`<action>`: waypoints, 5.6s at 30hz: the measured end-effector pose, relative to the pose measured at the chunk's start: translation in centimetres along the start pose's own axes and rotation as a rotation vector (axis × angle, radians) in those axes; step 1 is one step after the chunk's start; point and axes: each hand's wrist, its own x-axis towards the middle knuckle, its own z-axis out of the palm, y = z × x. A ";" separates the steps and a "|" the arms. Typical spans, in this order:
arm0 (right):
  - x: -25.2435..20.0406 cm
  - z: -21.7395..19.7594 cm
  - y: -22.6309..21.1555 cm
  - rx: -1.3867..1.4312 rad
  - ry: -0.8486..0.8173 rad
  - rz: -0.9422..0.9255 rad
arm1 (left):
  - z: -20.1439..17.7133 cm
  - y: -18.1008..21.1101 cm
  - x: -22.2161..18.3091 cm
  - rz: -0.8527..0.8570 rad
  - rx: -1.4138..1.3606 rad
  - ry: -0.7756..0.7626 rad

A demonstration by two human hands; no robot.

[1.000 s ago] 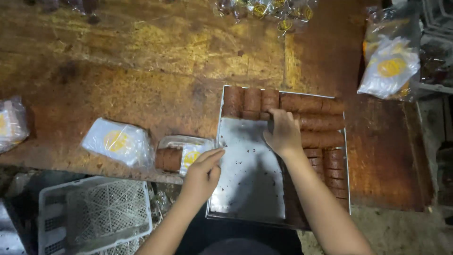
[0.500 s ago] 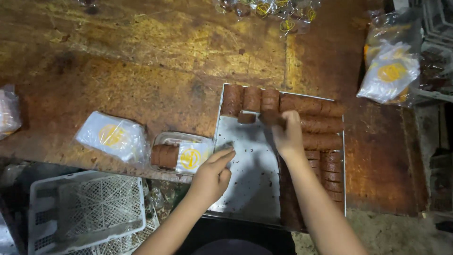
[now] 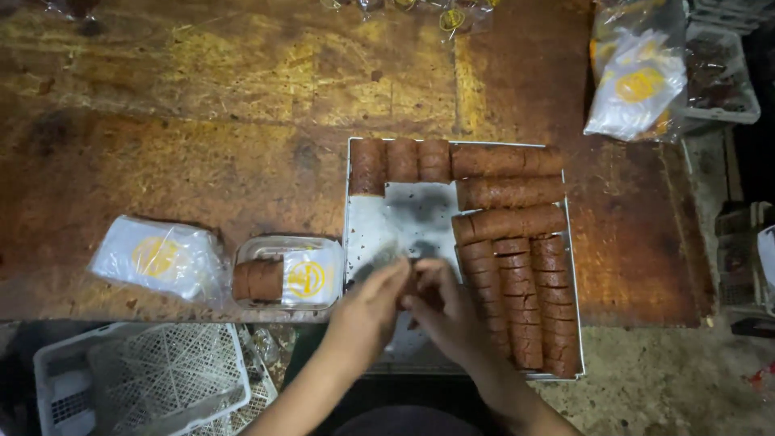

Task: Packaging small brown pastries from a tray into a plastic container

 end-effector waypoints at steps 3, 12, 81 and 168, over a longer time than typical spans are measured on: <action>1.3 -1.0 0.5 -0.086 0.197 0.105 | -0.6 2.0 -0.5 0.145 -0.143 -0.009; 3.4 -5.2 -4.7 -0.187 0.450 -0.379 | -2.7 -5.8 -2.6 -0.580 0.192 -0.315; 1.5 1.6 -1.4 -0.307 -0.072 -0.230 | -1.0 -1.1 -1.4 -0.077 0.000 -0.032; -0.3 3.3 -1.6 -0.067 0.330 -0.065 | -2.4 -3.1 -1.6 -0.246 -0.208 0.000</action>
